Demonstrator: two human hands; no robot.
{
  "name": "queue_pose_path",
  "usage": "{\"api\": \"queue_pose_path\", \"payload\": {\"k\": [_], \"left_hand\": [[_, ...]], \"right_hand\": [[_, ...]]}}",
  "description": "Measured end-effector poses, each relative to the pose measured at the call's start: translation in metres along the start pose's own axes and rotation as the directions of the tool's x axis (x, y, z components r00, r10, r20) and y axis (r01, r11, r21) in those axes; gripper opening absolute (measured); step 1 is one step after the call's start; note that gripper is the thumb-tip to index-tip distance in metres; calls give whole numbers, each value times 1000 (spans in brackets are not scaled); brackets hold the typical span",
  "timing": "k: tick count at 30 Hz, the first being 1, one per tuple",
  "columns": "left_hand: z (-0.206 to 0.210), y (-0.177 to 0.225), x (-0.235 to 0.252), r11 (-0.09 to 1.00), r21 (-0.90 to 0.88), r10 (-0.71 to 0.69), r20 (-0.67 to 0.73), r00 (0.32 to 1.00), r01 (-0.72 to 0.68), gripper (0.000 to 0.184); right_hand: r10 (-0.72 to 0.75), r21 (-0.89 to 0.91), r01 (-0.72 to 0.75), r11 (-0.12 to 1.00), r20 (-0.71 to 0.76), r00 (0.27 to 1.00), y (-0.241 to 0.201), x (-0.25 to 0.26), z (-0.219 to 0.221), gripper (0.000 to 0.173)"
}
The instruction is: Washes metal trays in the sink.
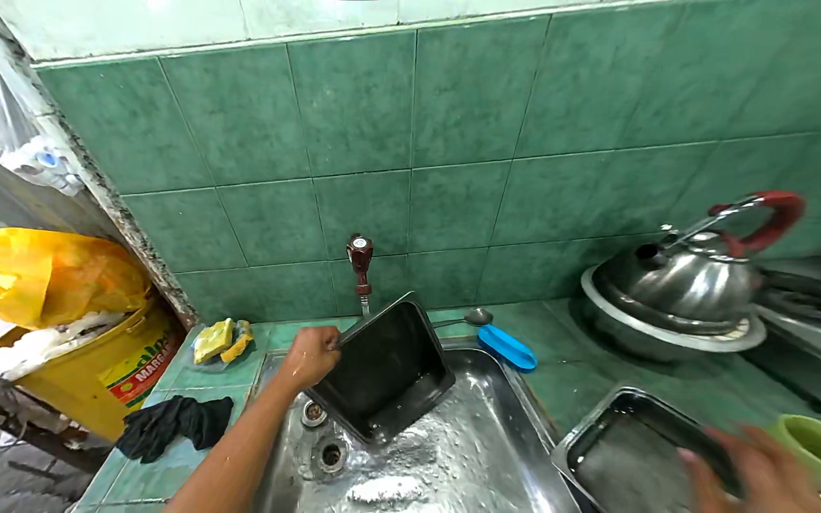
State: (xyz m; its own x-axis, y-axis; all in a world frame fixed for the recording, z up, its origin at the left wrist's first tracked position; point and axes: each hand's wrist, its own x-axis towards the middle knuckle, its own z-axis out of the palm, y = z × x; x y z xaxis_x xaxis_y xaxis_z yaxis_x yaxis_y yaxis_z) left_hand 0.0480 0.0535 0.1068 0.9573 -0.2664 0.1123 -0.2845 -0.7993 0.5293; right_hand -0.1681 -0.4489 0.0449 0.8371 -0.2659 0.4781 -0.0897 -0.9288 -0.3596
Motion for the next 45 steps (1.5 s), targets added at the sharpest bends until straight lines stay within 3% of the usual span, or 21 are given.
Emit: {"api": "queue_pose_path", "payload": {"k": [5,9,12,15,17,19,20,24,27,28,31,34,37,40,42,43,45], "left_hand": [[43,-35,-59,928,-263,-266,22,964,262,16],[101,-76,-115,744,-449,-519,76,851,494,15],[128,-85,-147,638,-402,-666,138,733,657,25],[132,-91,-161,658,-248,-672,233,703,711,36],[120,-100,-152,701,-150,-654,254,713,697,38],[94,-113,-130,750,-129,-642,93,761,648,31],[72,-120,-116,771,-125,-631,-17,776,624,31],[-10,-160,-48,840,-58,-525,-337,782,539,62],[-25,-202,-1,812,9,-545,-347,763,584,92],[-27,-211,10,789,33,-573,-324,753,614,87],[-38,-225,27,742,48,-635,-270,724,668,43],[-47,-229,28,728,68,-649,-252,718,682,36],[-58,-217,15,769,-20,-599,-370,710,639,31],[-57,-177,-11,893,-92,-412,-556,722,440,26],[-39,-148,-31,969,-54,-220,-639,737,242,23],[-24,-133,-42,990,-24,-121,-646,753,139,23],[22,-106,-68,998,52,63,-593,803,-40,22]], "right_hand": [[-397,285,375,882,19,918,-108,47,98,37],[-527,462,415,784,141,838,-188,70,159,30],[-489,594,179,785,414,768,-242,86,191,30],[-320,654,-284,701,644,695,-288,93,233,26],[-155,590,-620,518,777,610,-312,89,251,31],[-83,527,-756,389,837,541,-319,85,264,34],[-95,510,-771,382,851,516,-316,82,269,32],[-155,422,-712,562,899,410,-293,74,278,28],[-189,352,-601,717,929,318,-278,72,273,32],[-203,345,-564,750,932,301,-273,72,270,34],[-256,372,-468,802,921,294,-259,71,261,33],[-251,389,-470,792,910,330,-248,63,259,32],[-224,404,-522,752,900,374,-251,54,258,29],[-270,454,-654,605,890,368,-269,48,245,29],[-375,497,-778,386,854,360,-283,49,234,37],[-408,505,-818,275,832,376,-289,50,229,42],[-310,534,-833,145,824,474,-296,50,223,46]]}}
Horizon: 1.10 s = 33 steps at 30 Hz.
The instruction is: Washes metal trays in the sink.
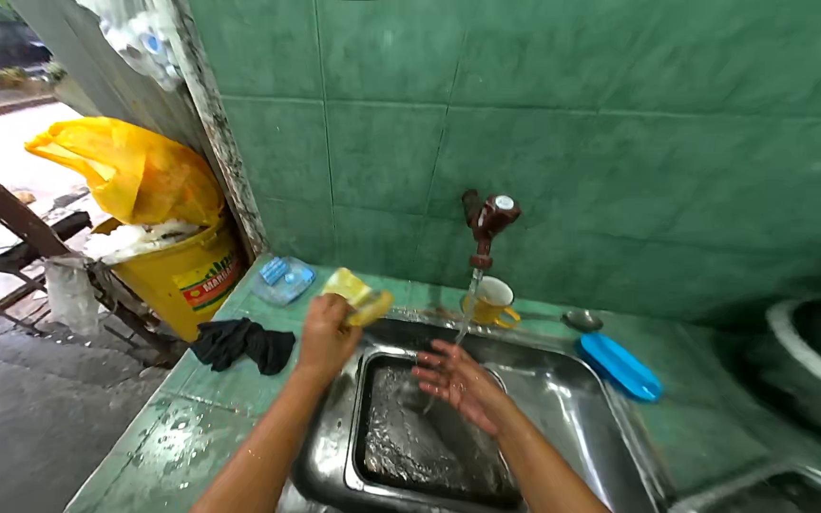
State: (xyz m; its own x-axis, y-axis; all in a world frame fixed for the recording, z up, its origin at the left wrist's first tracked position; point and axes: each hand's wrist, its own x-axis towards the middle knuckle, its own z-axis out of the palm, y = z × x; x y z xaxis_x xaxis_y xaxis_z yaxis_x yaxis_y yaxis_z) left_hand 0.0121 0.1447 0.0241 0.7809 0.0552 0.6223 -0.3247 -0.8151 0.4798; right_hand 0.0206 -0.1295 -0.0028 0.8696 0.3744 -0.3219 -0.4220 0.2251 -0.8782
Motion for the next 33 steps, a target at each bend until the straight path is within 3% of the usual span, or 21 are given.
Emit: {"api": "queue_pose_path", "payload": {"k": [2,4,6,8,10,12,13,15,16,18,20,22,24,26,30,33], "left_hand": [[29,26,-54,990,-37,137,150,979,-133,19],[56,50,-105,981,-86,193,362,912,-173,17],[79,66,-142,985,-146,164,626,762,-92,21],[92,68,-158,978,-210,177,768,616,-19,24],[87,63,-155,961,-272,205,818,538,49,32],[69,51,-144,952,-274,165,838,520,138,24],[59,44,-139,959,-220,86,826,557,179,23],[45,31,-126,943,37,-240,766,597,331,35],[44,24,-120,885,171,-414,714,564,434,45],[53,13,-114,720,345,-648,645,405,603,67],[71,12,-118,616,441,-731,629,265,653,65],[85,20,-121,572,514,-768,610,197,639,58],[91,24,-121,571,542,-776,600,192,616,53],[94,22,-121,579,526,-767,611,197,623,51],[106,17,-123,593,449,-733,645,217,668,51],[110,18,-119,590,436,-730,648,218,679,51]], "right_hand": [[-82,-80,66,995,-226,971,2,0,-3,47],[-137,-271,56,961,-290,947,14,-1,-17,50],[-85,-495,-22,869,-193,977,35,-6,-30,54],[75,-747,-51,663,-1,997,57,-12,-37,55],[229,-892,15,451,131,965,80,-21,-37,60],[295,-963,69,260,147,944,96,-33,-31,71],[299,-984,96,152,139,944,100,-39,-27,76],[242,-987,159,-24,148,959,110,-46,-23,81],[208,-979,187,-80,167,964,115,-47,-24,80],[150,-968,195,-155,172,974,123,-44,-30,77],[81,-975,92,-200,77,994,123,-34,-35,70],[-50,-977,-87,-193,-78,996,118,-15,-46,57],[-207,-964,-224,-142,-192,959,111,11,-63,48],[-242,-960,-266,-87,-238,940,104,34,-62,46],[-129,-983,-180,-28,-175,976,101,67,-15,51],[-87,-999,-41,14,-42,995,108,87,24,46]]}}
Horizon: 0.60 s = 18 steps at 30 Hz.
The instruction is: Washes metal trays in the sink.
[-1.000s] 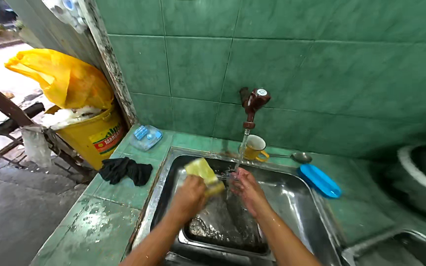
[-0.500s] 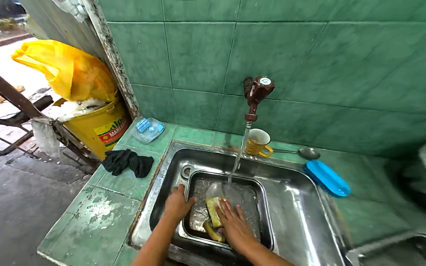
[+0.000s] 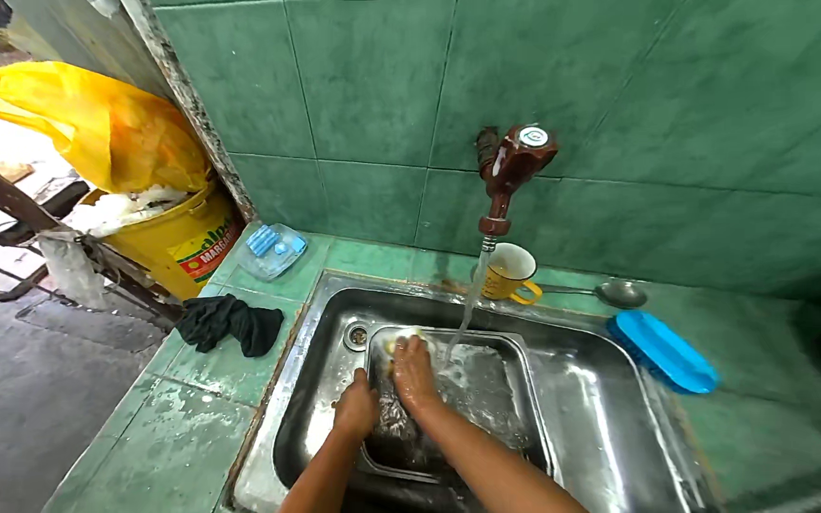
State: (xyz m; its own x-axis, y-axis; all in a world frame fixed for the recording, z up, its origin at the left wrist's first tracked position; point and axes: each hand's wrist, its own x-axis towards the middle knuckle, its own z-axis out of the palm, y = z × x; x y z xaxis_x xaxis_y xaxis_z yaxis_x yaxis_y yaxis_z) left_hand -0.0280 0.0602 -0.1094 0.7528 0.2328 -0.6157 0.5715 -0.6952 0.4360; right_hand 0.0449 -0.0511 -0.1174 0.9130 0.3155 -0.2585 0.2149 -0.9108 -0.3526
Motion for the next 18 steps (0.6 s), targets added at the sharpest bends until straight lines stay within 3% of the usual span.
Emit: {"api": "queue_pose_path", "payload": {"k": [3,6,9,12,16,18], "left_hand": [[1,-2,5,999,-19,34,-16,999,-34,53],[2,-3,6,998,-48,40,-34,999,-42,52],[1,-1,5,997,-50,54,-50,997,-56,49],[2,-2,9,995,-53,76,-79,994,-80,48],[5,0,9,993,-70,88,-118,989,-97,43],[5,2,9,993,-79,78,-125,989,-88,41]], "right_hand": [[-155,-29,155,988,-17,988,-5,11,12,40],[-292,-125,298,946,62,954,33,13,2,40],[-280,-269,285,920,57,958,93,4,-17,41],[-258,-377,249,892,27,966,141,-11,-46,30],[-129,-312,224,923,297,946,163,-38,-81,38],[-137,-252,243,937,373,918,165,-62,-81,41]]}}
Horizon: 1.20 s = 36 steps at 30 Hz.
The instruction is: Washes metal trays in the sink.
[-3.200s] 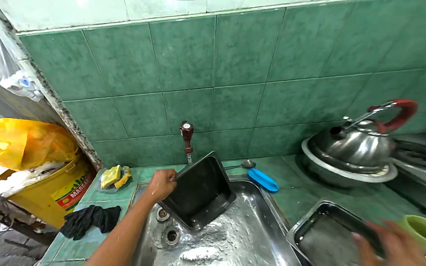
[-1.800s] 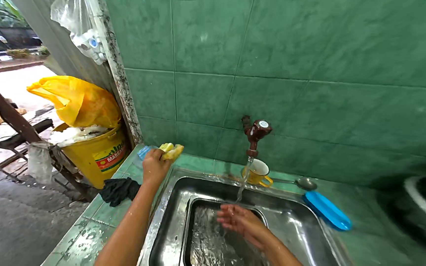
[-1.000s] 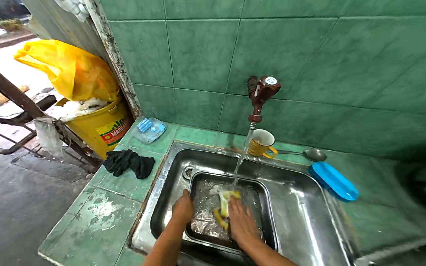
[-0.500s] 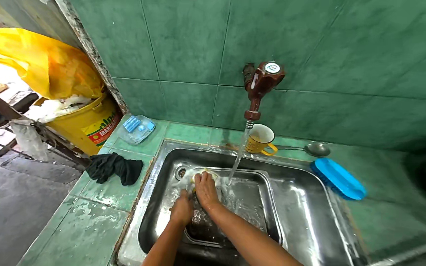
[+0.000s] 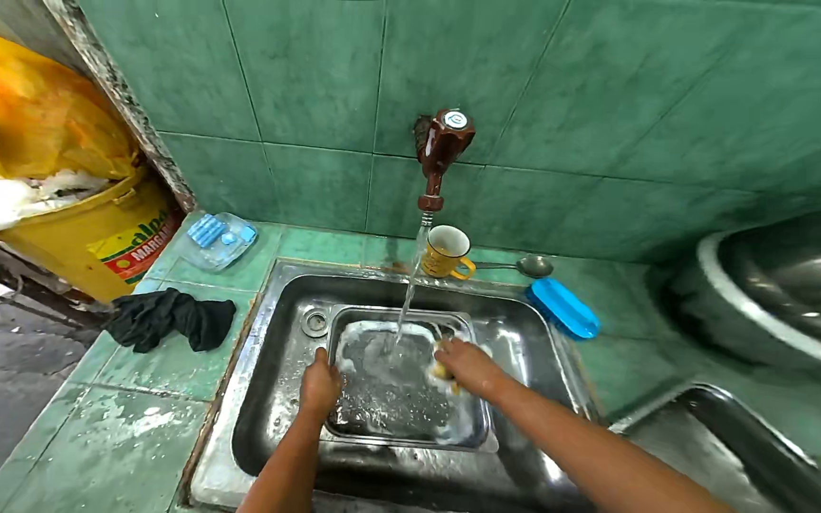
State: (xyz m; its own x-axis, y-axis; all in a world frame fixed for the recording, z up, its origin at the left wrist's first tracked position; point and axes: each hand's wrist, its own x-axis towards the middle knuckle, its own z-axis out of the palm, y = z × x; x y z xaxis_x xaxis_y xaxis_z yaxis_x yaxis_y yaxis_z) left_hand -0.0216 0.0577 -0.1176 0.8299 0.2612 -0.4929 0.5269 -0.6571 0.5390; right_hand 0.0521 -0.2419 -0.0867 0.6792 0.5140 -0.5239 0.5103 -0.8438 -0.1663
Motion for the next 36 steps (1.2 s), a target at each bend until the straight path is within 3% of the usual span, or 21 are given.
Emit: {"api": "queue_pose_path", "payload": {"k": [4,8,13,18,23,29,33,36], "left_hand": [[1,-1,2,1000,-14,-2,-12,1000,1,40],[2,-3,4,1000,-8,-3,-28,1000,3,40],[5,-7,6,1000,-18,13,-67,998,-14,41],[4,-8,4,999,-32,9,-98,995,-12,48],[1,-6,4,998,49,-27,-118,993,33,48],[-2,-3,7,999,34,-28,-96,995,31,38],[-26,6,7,991,118,73,-91,993,-62,41],[-75,35,-8,950,249,204,-47,978,-186,41]], "right_hand": [[-1,87,3,996,-22,1000,-24,-34,37,46],[-39,142,45,989,-49,998,-61,-37,52,45],[-157,212,188,959,-155,975,-119,19,45,45],[-95,278,175,944,-279,956,-159,86,23,40],[100,320,-13,947,-258,961,-119,97,4,55],[329,260,-268,928,-229,916,-65,28,24,52],[282,347,-255,902,-28,959,-56,-29,27,61],[202,615,-92,783,-112,973,-34,-62,31,47]]}}
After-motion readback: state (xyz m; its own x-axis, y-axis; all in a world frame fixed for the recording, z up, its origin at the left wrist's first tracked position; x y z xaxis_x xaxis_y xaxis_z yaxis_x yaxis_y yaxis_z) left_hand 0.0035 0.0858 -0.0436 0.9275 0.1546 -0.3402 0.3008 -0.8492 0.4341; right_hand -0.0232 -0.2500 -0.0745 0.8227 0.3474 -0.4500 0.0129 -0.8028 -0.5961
